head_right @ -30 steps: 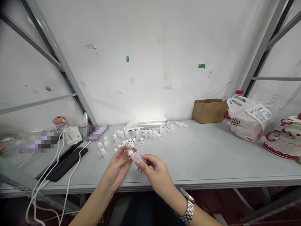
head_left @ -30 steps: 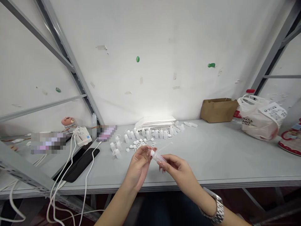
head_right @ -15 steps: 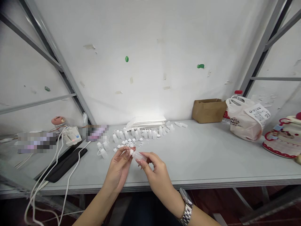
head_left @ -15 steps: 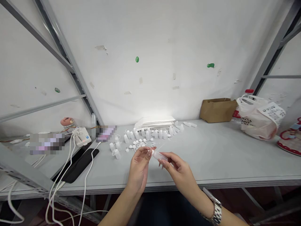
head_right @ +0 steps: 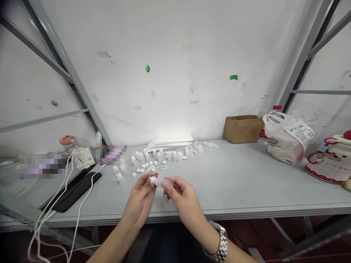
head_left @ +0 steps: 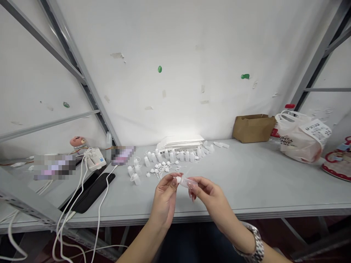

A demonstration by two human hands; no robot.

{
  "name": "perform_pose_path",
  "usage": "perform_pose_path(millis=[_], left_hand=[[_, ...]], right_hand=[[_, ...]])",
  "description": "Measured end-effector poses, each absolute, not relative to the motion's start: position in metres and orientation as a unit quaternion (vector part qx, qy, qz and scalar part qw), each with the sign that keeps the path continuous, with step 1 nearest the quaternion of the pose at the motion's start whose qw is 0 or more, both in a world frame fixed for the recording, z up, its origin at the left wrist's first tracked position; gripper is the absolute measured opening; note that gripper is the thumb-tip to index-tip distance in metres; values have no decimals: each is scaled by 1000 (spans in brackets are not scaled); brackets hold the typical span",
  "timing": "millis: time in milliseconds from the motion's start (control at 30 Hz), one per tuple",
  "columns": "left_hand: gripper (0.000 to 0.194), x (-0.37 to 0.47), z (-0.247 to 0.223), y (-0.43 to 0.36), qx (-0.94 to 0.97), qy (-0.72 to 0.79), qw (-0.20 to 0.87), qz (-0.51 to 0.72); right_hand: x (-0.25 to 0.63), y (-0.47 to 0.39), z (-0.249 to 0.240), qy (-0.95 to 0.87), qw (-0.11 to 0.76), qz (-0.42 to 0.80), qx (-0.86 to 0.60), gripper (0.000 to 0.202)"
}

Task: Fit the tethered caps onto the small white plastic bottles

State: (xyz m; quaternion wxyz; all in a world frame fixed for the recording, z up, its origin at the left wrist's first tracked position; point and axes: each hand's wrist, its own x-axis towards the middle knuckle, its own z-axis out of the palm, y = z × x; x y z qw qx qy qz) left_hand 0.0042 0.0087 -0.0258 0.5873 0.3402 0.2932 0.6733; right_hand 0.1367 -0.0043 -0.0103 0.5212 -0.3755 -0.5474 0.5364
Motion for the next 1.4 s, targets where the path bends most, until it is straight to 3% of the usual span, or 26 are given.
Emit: perform_pose_path(millis=[133, 233, 367, 600, 833, 1000, 1100, 1233, 1400], left_hand=[[11, 4, -26, 10, 361, 298, 572, 674], [12, 4, -25, 10, 353, 311, 565, 677], [13, 5, -24, 9, 323, 328, 574, 677], [11, 4, -24, 6, 215, 322, 640, 664], [12, 8, -16, 0, 208, 298, 676, 641], [9, 5, -20, 1, 304, 297, 625, 655], [8, 3, -22, 4, 342, 307, 592, 663], [9, 3, -22, 7, 394, 317, 567, 650], [8, 4, -22, 6, 423, 345, 537, 643]], right_hand=[[143, 0, 0, -459, 463, 696, -303, 34], [141, 1, -1, -457, 445, 705, -311, 40], [135, 1, -13, -553, 472, 575, -375, 35], [131, -3, -42, -720, 548, 204, -373, 18], [131, 0, -47, -717, 594, 124, -342, 24], [132, -4, -43, -688, 601, 199, -353, 17], [134, -5, -31, -624, 569, 372, -386, 17], [138, 1, -12, -506, 465, 640, -344, 37], [140, 3, -7, -452, 425, 721, -309, 40]])
